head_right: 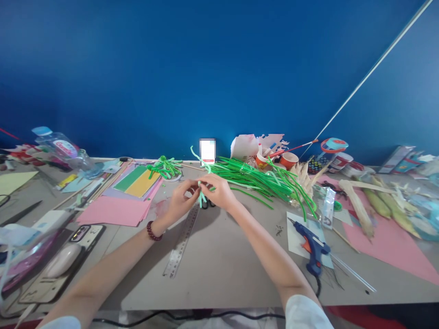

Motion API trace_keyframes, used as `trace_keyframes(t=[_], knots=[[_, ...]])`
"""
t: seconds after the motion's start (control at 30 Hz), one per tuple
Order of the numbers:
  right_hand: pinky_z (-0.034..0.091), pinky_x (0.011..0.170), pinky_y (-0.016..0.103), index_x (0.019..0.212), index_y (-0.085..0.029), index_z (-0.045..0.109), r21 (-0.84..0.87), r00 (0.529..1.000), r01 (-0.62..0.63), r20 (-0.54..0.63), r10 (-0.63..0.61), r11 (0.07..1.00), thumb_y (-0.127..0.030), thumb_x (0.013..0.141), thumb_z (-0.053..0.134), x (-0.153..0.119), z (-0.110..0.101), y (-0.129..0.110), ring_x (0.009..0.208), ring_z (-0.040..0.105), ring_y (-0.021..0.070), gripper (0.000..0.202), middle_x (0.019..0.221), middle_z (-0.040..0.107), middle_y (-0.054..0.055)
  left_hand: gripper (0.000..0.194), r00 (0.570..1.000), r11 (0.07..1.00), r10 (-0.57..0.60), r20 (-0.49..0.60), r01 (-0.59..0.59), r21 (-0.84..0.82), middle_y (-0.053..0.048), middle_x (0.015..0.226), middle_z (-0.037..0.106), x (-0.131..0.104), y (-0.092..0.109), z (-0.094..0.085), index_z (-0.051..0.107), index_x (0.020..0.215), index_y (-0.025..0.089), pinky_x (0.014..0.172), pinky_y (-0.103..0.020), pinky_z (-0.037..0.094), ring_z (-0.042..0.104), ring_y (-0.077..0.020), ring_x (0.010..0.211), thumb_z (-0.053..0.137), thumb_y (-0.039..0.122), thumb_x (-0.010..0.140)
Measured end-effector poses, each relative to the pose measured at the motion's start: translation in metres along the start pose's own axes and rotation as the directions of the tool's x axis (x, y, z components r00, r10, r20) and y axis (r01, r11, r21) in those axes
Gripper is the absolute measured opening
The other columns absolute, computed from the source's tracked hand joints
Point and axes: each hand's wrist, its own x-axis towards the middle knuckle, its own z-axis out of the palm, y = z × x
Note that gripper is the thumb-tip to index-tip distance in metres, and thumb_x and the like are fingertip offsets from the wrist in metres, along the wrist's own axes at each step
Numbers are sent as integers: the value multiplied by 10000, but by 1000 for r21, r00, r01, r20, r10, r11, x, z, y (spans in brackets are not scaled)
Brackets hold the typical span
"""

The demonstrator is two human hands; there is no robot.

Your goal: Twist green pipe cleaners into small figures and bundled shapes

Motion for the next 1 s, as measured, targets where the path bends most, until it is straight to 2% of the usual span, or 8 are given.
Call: trace_keyframes(t=[0.23,0.47,0.53,0.83,1.0], knots=[[555,702,297,967,-233,701,121,993,-87,86,76,989,-211,808,501,2,-6,9,832,618,167,256,971,637,63,99,999,995,20,35,-23,92,-14,740,613,-1,-4,2,662,861,216,623,-243,392,523,-133,635,593,249,798],[544,730,310,917,-216,695,98,994,-76,86,67,992,-201,785,520,3,-9,6,855,617,178,219,938,649,59,79,997,994,-76,3,76,-82,-18,712,607,-1,1,2,681,792,197,624,-242,375,505,-141,640,679,249,731],[539,731,304,895,-209,687,89,995,-72,81,65,993,-190,776,519,3,-9,5,845,615,174,207,921,649,56,70,997,994,-72,6,72,-88,-19,714,605,-2,3,3,678,784,199,622,-244,375,501,-141,634,678,245,732],[518,658,264,837,-191,664,12,997,-76,-15,76,997,-129,716,498,2,-2,-4,702,610,144,214,816,640,36,95,997,986,56,53,-63,154,-14,701,607,-2,10,1,654,814,186,588,-229,408,529,-122,604,590,255,811],[529,642,263,851,-188,690,73,985,-157,-58,162,985,-167,724,529,1,1,-2,693,637,151,206,848,671,51,147,997,980,63,-40,-54,189,-28,762,646,1,13,1,634,844,172,574,-213,464,586,-122,654,559,298,841]])
